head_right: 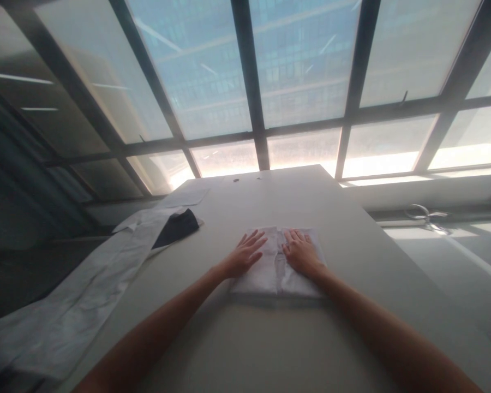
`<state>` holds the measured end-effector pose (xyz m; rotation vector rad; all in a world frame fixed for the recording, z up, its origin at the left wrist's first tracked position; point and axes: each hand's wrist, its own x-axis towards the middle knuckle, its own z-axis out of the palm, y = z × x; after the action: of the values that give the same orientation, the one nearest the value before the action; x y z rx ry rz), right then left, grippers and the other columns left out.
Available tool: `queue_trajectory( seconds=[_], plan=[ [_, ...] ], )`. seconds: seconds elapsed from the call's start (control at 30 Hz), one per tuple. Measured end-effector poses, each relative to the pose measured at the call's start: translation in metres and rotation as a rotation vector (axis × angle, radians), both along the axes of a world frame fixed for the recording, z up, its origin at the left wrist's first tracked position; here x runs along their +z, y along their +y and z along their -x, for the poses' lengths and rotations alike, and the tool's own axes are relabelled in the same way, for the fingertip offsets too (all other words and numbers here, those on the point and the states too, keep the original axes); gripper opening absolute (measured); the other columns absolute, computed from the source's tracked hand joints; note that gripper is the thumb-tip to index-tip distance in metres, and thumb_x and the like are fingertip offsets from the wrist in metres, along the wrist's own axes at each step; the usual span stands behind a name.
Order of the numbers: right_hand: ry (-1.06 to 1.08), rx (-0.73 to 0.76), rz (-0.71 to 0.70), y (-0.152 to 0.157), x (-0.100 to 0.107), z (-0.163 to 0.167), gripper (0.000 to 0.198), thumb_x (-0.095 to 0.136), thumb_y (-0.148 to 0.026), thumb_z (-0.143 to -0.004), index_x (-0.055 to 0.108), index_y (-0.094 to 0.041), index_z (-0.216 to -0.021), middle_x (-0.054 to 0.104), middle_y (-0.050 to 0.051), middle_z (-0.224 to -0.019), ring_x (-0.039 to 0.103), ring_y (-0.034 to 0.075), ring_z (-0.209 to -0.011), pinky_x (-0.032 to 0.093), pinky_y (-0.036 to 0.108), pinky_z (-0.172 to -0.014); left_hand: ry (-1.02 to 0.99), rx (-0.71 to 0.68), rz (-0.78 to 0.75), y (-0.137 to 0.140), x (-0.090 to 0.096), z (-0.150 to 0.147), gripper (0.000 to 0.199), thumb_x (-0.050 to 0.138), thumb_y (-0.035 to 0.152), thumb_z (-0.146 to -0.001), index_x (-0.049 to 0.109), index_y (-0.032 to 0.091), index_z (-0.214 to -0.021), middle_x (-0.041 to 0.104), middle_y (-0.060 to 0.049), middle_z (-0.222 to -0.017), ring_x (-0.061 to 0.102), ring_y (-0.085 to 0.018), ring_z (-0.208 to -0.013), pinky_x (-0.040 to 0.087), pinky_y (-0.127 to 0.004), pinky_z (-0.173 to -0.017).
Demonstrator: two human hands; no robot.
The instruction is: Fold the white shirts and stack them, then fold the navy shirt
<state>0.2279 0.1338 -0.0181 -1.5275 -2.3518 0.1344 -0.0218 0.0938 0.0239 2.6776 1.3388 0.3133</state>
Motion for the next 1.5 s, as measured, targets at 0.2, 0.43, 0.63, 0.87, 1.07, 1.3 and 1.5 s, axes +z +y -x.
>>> queue_trajectory(
  seconds=[0.2,0.43,0.63,0.87,1.07,1.3,1.5],
  plan=[
    [0.058,0.181,-0.078,-0.007,0.024,-0.001,0.049,0.042,-0.027,-0.100,0.051,-0.013,-0.146,0.041,0.016,-0.157,0.031,0.027,-0.148,0.021,0.049,-0.121,-0.051,-0.075,0.042,-0.071,0.002,0.037,0.078,0.054,0.058,-0.096,0.023,0.025,-0.160,0.022,-0.011,-0.166,0.012,-0.031,-0.153,0.014,-0.053,-0.123],
    [0.043,0.755,-0.061,-0.066,0.070,0.016,0.057,0.060,-0.039,-0.094,0.050,-0.024,-0.148,0.038,0.011,-0.159,0.025,0.028,-0.150,0.017,0.053,-0.122,-0.179,0.117,-0.056,-0.105,-0.023,0.044,0.071,0.066,0.030,-0.091,0.035,0.025,-0.155,0.051,-0.012,-0.136,0.046,-0.027,-0.127,0.039,-0.047,-0.113],
    [-0.015,0.840,-0.048,-0.095,0.063,0.029,0.064,0.069,-0.028,-0.086,0.047,-0.023,-0.146,0.048,0.013,-0.151,0.039,0.029,-0.141,0.029,0.047,-0.116,-0.174,0.191,-0.096,-0.102,-0.026,0.032,0.076,0.066,0.015,-0.080,0.039,0.024,-0.151,0.056,-0.008,-0.119,0.051,-0.026,-0.112,0.045,-0.046,-0.105],
    [-0.061,0.729,-0.178,-0.089,0.056,0.027,0.021,0.053,-0.010,-0.093,0.070,-0.020,-0.097,0.062,0.006,-0.090,0.055,0.019,-0.082,0.042,0.031,-0.075,-0.168,0.206,-0.101,-0.109,-0.026,0.028,0.084,0.060,0.006,-0.075,0.034,0.027,-0.152,0.055,-0.007,-0.114,0.054,-0.025,-0.107,0.050,-0.041,-0.100],
    [-0.006,0.794,-0.192,-0.083,0.056,0.020,0.021,0.051,-0.012,-0.096,0.070,-0.021,-0.096,0.059,0.004,-0.084,0.051,0.017,-0.078,0.037,0.029,-0.072,-0.201,0.203,-0.030,-0.111,-0.024,0.023,0.083,0.050,0.000,-0.073,0.036,0.031,-0.148,0.053,-0.004,-0.114,0.057,-0.020,-0.100,0.053,-0.033,-0.089],
    [-0.060,0.855,-0.050,-0.079,0.048,0.017,0.019,0.055,-0.011,-0.091,0.071,-0.021,-0.088,0.059,0.001,-0.081,0.052,0.015,-0.076,0.037,0.028,-0.074,-0.141,0.123,0.034,-0.110,-0.014,0.027,0.034,0.054,0.007,-0.075,0.060,0.023,-0.104,0.062,-0.002,-0.098,0.060,-0.019,-0.089,0.050,-0.028,-0.082],
    [0.020,0.913,0.075,-0.078,0.055,0.012,0.011,0.065,-0.030,-0.091,0.073,-0.023,-0.094,0.062,0.001,-0.082,0.057,0.017,-0.079,0.041,0.029,-0.076,-0.150,0.049,-0.093,-0.107,0.001,0.031,0.016,0.053,0.022,-0.090,0.068,0.022,-0.096,0.068,-0.006,-0.097,0.062,-0.022,-0.096,0.049,-0.036,-0.092]
  ],
)
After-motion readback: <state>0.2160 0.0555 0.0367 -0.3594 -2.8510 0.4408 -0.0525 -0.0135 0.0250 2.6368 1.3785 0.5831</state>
